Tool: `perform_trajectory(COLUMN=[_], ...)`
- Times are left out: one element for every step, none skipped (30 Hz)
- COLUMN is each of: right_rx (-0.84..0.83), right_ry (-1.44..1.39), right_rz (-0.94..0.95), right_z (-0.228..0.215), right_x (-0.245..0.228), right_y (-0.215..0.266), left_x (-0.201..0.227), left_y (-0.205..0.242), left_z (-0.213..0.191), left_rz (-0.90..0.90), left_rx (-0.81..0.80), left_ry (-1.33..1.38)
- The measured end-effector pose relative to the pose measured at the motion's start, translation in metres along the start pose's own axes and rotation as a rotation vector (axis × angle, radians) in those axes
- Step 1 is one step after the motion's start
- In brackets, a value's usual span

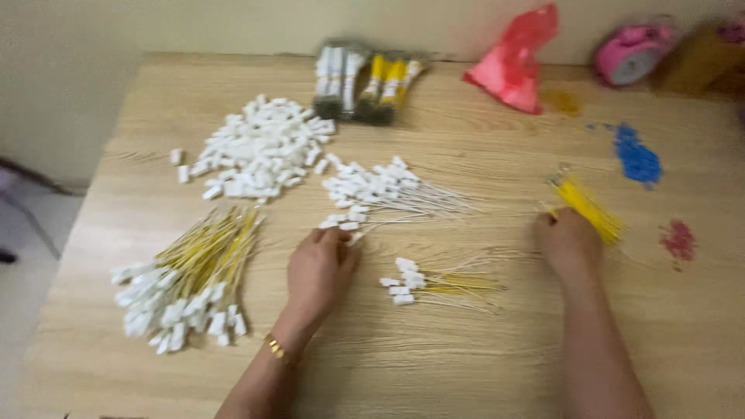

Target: Manually assemble wire connectors by inserting wire terminals into plastic housings.

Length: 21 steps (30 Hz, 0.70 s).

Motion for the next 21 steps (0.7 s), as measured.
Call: perform_trajectory(right_rx=[-0.013,0.032,0.077,0.073,0.085,0.098,0.094,0.046,-0.004,-0.002,-0.077,-0.148,-0.14,-0.248,-0.358,-0.347,-0.376,-0.408,-0.4,-0.407,-0.414], right_ry=[-0.004,-0.018,-0.032,-0.031,-0.122,-0.212,-0.21,-0.351,-0.492,-0.491,-0.647,-0.799,-0.796,-0.934,-1.07,-1.066,-1.102,-1.141,-1.141,-1.114,-1.087], right_rz=[-0.018,-0.049,-0.08,-0.091,-0.15,-0.204,-0.209,-0.211,-0.211,-0.216,-0.272,-0.327,-0.331,-0.317,-0.303,-0.305,-0.271,-0.237,-0.24,-0.246,-0.251], right_z=[0.001,-0.004,-0.009,-0.012,-0.017,-0.023,-0.03,-0.037,-0.044,-0.041,-0.036,-0.034,-0.029,-0.022,-0.015,-0.014,-0.012,-0.008,-0.012,-0.014,-0.015], right_x=[-0.005,-0.008,-0.01,-0.012,-0.016,-0.017,-0.031,-0.043,-0.056,-0.058,-0.063,-0.066,-0.068,-0.071,-0.073,-0.077,-0.081,-0.085,-0.089,-0.094,-0.099], right_y=[0.005,0.009,0.013,0.02,0.027,0.035,0.045,0.055,0.065,0.067,0.069,0.071,0.073,0.075,0.078,0.082,0.087,0.093,0.099,0.106,0.113], left_x=[-0.004,-0.003,-0.002,-0.005,-0.005,-0.003,-0.003,-0.003,-0.003,-0.003,-0.002,0.0,0.005,0.009,0.012,0.019,0.022,0.024,0.024,0.025,0.025], left_y=[0.0,-0.002,-0.003,-0.004,-0.005,-0.006,-0.006,-0.007,-0.008,-0.009,-0.01,-0.012,-0.013,-0.014,-0.016,-0.017,-0.018,-0.018,-0.017,-0.016,-0.015], left_z=[0.001,0.004,0.007,0.009,0.01,0.011,0.011,0.012,0.014,0.013,0.011,0.011,0.001,-0.005,-0.01,-0.016,-0.019,-0.023,-0.016,-0.009,-0.002], left_rz=[-0.018,0.005,0.029,0.019,0.059,0.103,0.097,0.085,0.074,0.073,0.085,0.103,0.107,0.051,-0.005,0.003,-0.06,-0.123,-0.116,-0.077,-0.038], left_rx=[0.009,0.018,0.027,0.032,0.08,0.124,0.126,0.102,0.079,0.083,0.104,0.125,0.13,0.071,0.009,0.011,-0.023,-0.058,-0.057,-0.067,-0.077], left_ry=[-0.01,-0.037,-0.065,-0.065,-0.079,-0.091,-0.091,-0.1,-0.109,-0.107,-0.112,-0.112,-0.105,0.035,0.175,0.182,0.278,0.368,0.371,0.533,0.696])
Point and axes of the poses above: each hand's wrist, its own y-axis away from the middle knuckle, its own z-axis out of the palm, x = y × z, the point moved 5 cm from there along -y, towards the middle knuckle, and after that the axes turned 11 degrees about -y, right-handed, at the moved point
